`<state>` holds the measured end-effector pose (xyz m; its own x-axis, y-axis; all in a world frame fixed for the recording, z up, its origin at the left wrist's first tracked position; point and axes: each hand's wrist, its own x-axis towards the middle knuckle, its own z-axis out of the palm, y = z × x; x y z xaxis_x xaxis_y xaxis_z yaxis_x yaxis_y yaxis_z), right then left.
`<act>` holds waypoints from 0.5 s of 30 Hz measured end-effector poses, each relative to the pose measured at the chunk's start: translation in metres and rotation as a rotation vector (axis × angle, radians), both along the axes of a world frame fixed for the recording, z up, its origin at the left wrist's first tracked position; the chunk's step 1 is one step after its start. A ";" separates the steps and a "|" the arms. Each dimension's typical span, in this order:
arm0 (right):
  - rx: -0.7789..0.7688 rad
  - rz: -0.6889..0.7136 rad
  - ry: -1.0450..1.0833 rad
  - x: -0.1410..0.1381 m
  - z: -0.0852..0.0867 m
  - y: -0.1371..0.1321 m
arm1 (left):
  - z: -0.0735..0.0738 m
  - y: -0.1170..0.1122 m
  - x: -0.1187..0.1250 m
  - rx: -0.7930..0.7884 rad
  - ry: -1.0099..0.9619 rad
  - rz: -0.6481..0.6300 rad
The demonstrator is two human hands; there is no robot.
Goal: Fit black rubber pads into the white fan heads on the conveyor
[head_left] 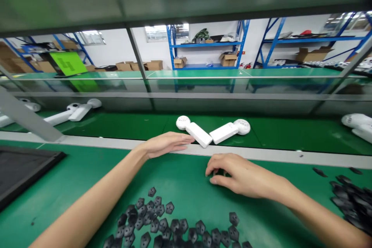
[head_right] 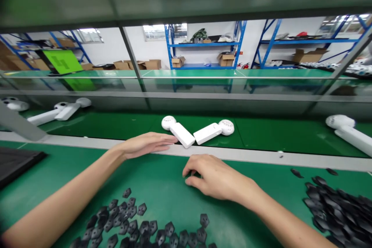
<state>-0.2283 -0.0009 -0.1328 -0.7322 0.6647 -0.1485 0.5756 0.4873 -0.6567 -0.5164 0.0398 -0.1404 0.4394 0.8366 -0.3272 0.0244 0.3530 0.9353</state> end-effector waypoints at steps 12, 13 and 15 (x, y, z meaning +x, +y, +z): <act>0.018 -0.031 0.012 0.000 -0.031 0.004 | 0.007 0.017 -0.063 0.182 0.451 0.297; -0.009 -0.028 0.001 -0.001 -0.031 0.003 | 0.006 0.022 -0.078 0.217 0.523 0.429; -0.064 -0.016 -0.046 -0.002 -0.027 -0.003 | 0.002 0.032 -0.114 0.285 0.675 0.720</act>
